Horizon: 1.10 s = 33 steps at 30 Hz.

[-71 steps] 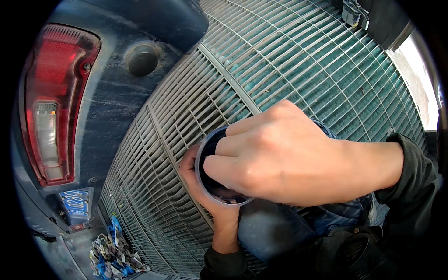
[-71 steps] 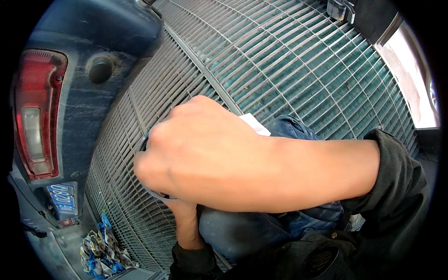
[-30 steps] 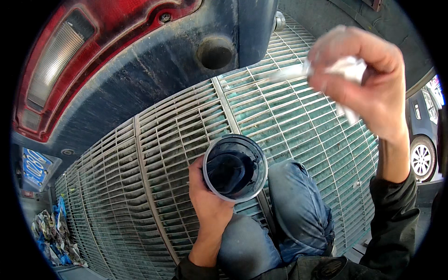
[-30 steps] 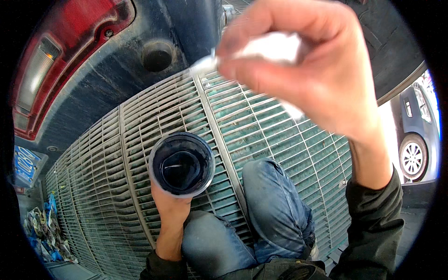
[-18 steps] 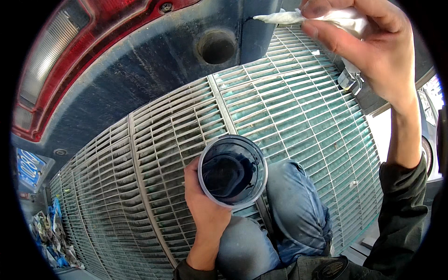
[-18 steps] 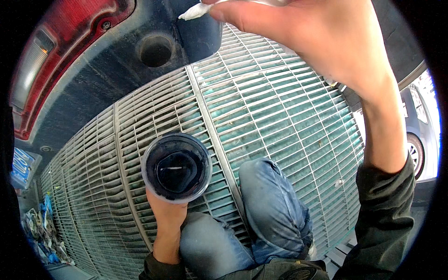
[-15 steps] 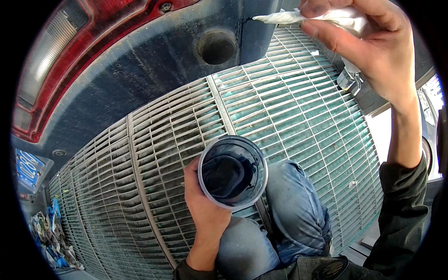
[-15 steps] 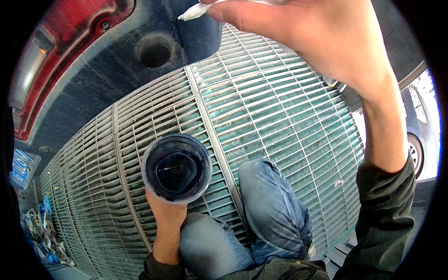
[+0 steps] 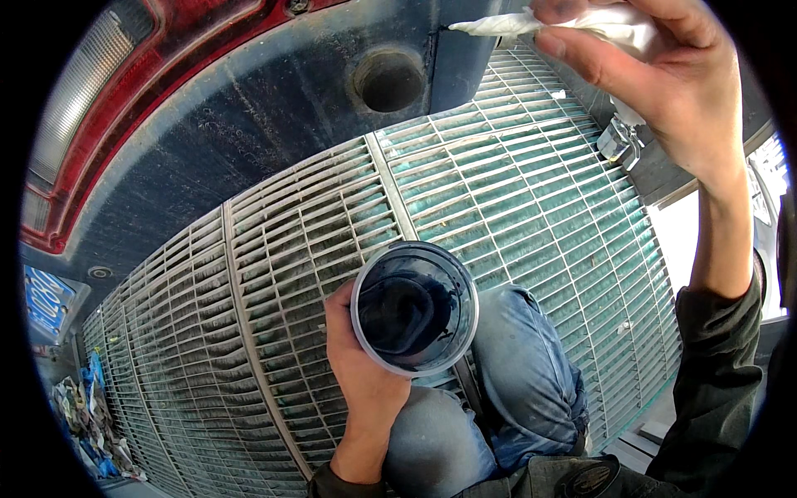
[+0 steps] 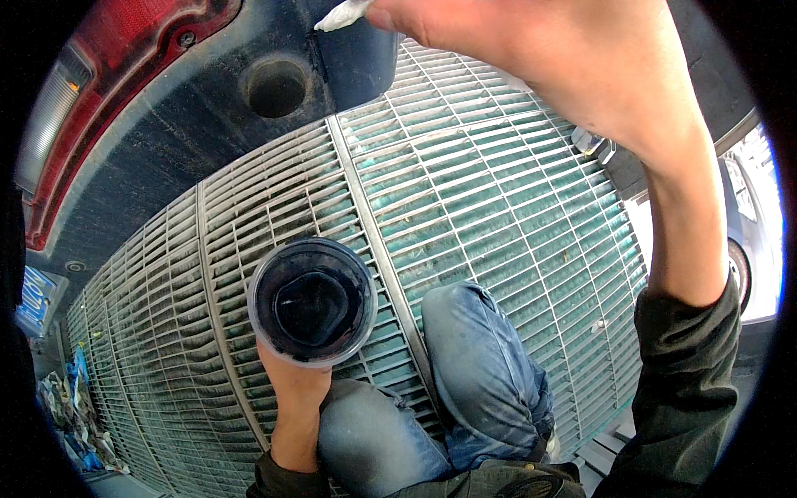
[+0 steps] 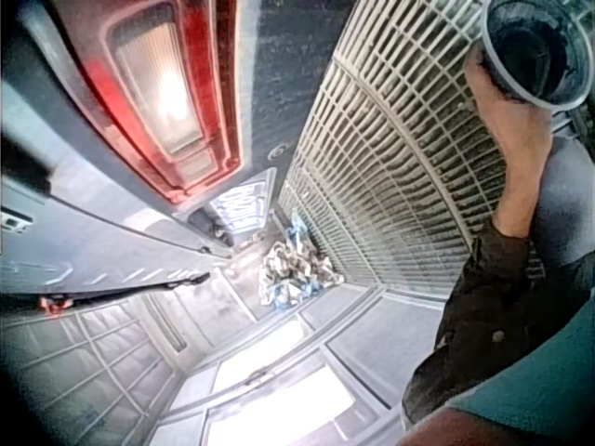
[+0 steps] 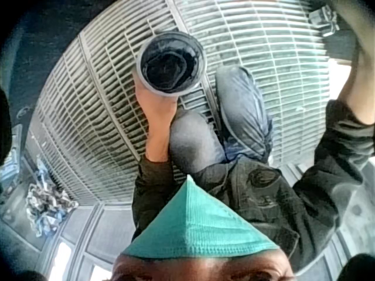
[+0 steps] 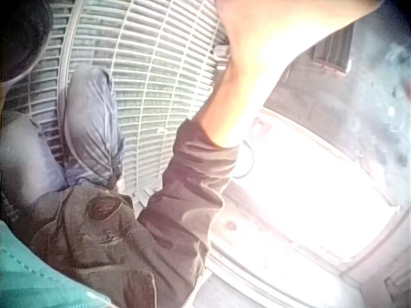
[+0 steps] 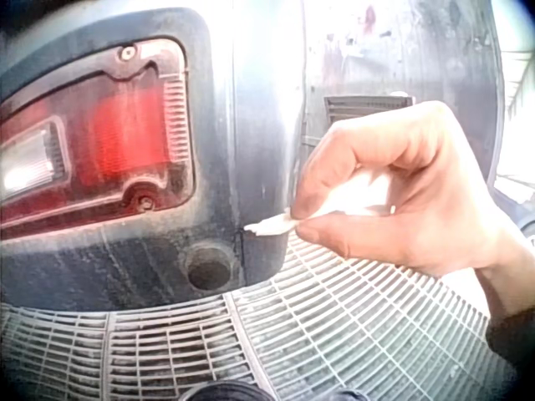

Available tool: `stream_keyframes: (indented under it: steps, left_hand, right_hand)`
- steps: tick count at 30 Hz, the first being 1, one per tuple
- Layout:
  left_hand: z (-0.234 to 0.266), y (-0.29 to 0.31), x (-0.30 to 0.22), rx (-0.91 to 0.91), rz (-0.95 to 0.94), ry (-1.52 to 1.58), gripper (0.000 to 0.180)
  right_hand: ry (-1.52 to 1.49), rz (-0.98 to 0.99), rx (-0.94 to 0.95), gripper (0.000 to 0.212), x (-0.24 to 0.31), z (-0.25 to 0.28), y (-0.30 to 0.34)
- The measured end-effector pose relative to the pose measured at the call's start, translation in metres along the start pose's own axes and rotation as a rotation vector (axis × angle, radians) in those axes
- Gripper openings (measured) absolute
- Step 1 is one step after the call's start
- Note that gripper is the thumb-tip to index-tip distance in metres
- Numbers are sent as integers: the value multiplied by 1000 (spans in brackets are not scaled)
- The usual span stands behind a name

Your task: The person wipes the rear bumper of a car with a cloth, then retrieves a container of dark paint and a small brush. They apply the paint to a small area on the bumper using the brush.

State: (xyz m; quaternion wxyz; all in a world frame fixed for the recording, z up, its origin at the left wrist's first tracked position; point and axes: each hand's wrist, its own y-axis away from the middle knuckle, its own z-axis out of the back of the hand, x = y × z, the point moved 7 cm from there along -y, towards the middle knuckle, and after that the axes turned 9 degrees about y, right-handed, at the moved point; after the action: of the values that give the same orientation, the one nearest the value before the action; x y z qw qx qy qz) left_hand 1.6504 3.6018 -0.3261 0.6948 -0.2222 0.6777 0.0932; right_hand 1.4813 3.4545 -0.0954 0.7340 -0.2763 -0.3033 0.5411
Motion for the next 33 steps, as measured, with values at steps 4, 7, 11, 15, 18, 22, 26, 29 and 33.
stream_keyframes:
  steps: [4,7,11,15,18,22,26,29,33]
  left_hand:
    - [-1,0,-1,13,-12,-10,68]
    - [1,0,1,4,-8,-3,68]
    - [0,0,0,6,-3,-20,70]
    - [0,-1,6,-15,35,21,70]
    - [-5,-3,-3,30,-3,-98,69]
    - [-4,-2,2,41,-20,-232,66]
    - [-12,-1,0,35,-79,-295,63]
    - [-17,-3,-3,31,-110,-336,62]
    - [-21,-1,-2,29,-133,-363,60]
  right_hand:
    - [8,-31,25,11,4,3,-1]
    - [-20,-33,47,11,9,3,-4]
    - [11,39,60,10,0,4,0]
    - [338,66,186,15,17,11,19]
    - [-33,-45,227,15,17,-3,41]
    - [-258,-207,315,12,35,-36,67]
    - [-229,-232,399,16,42,-52,83]
    - [-215,-271,386,16,37,-52,89]
    - [-233,-276,397,17,35,-52,99]
